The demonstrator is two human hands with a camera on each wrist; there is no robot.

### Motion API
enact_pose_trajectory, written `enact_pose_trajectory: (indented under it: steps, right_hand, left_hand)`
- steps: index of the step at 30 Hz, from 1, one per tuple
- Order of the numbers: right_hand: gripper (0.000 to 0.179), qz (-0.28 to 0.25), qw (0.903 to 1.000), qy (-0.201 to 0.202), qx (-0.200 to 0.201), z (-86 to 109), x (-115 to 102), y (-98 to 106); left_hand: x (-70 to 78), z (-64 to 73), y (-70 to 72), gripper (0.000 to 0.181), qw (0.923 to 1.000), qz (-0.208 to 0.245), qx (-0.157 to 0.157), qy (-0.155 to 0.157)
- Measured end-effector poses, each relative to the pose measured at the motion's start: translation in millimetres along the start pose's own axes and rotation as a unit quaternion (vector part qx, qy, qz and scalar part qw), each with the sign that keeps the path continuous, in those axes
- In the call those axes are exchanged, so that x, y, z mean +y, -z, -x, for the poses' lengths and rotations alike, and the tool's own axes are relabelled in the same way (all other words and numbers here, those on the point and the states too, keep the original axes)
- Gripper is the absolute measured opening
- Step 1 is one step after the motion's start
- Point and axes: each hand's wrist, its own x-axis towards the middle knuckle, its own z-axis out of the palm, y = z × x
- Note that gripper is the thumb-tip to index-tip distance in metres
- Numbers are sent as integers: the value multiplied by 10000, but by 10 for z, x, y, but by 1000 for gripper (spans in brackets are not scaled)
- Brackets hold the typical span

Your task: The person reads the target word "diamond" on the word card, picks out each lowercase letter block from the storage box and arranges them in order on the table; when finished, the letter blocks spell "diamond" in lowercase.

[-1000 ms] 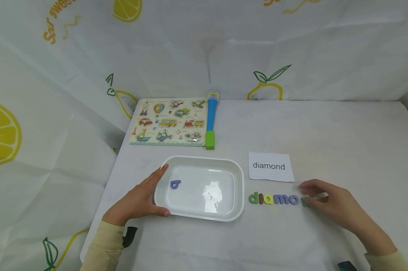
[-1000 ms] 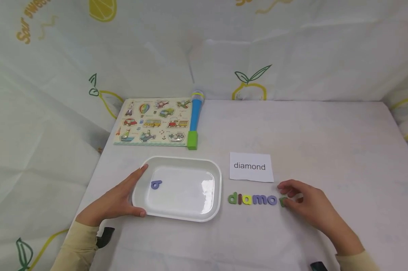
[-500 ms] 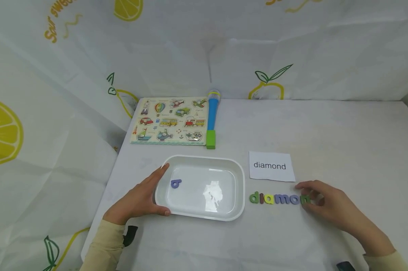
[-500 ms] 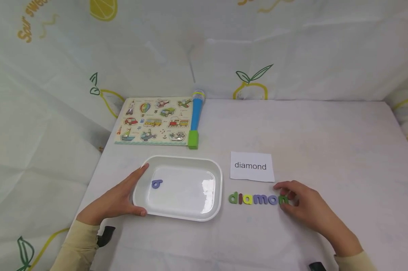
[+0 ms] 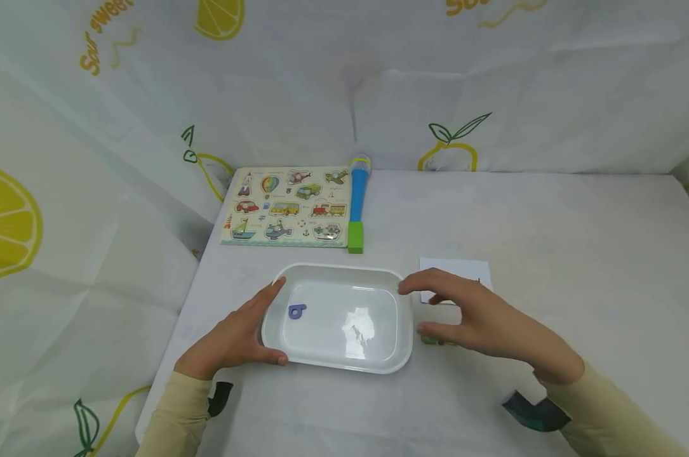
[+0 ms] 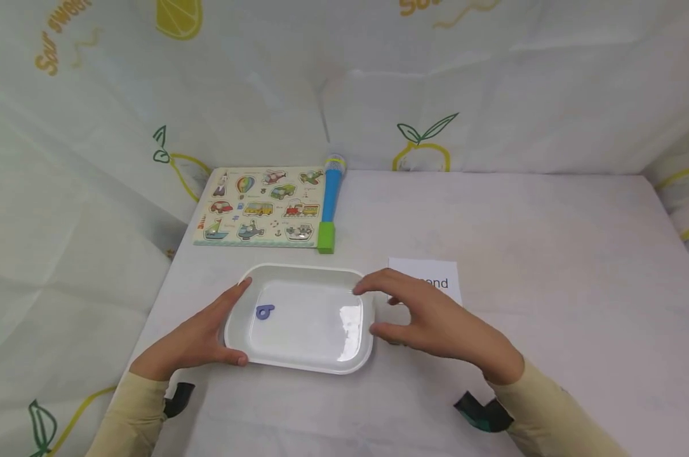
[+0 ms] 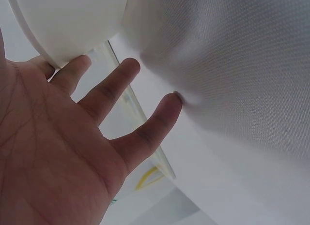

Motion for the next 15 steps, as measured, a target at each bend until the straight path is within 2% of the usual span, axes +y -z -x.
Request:
enact_pose_trajectory:
  steps: [3, 7, 11, 15]
  right_hand:
    - [57, -375, 9949, 105, -926, -362, -134, -16]
    - [57, -503, 9777, 185, -2028, -852, -200, -190]
    - [55, -304, 9579, 745, -2757, -1293, -165, -503]
    - [52, 20, 9438, 1031, -3141, -1566, -135, -759]
  left_hand:
    - [-1, 4, 1, 137, 10000, 10, -1, 35]
    - [1, 0, -4, 136, 9999, 95, -44, 33]
    - [-1, 8, 13, 134, 9999, 106, -68, -100]
    - [-6, 22, 31, 134, 9998, 88, -85, -150]
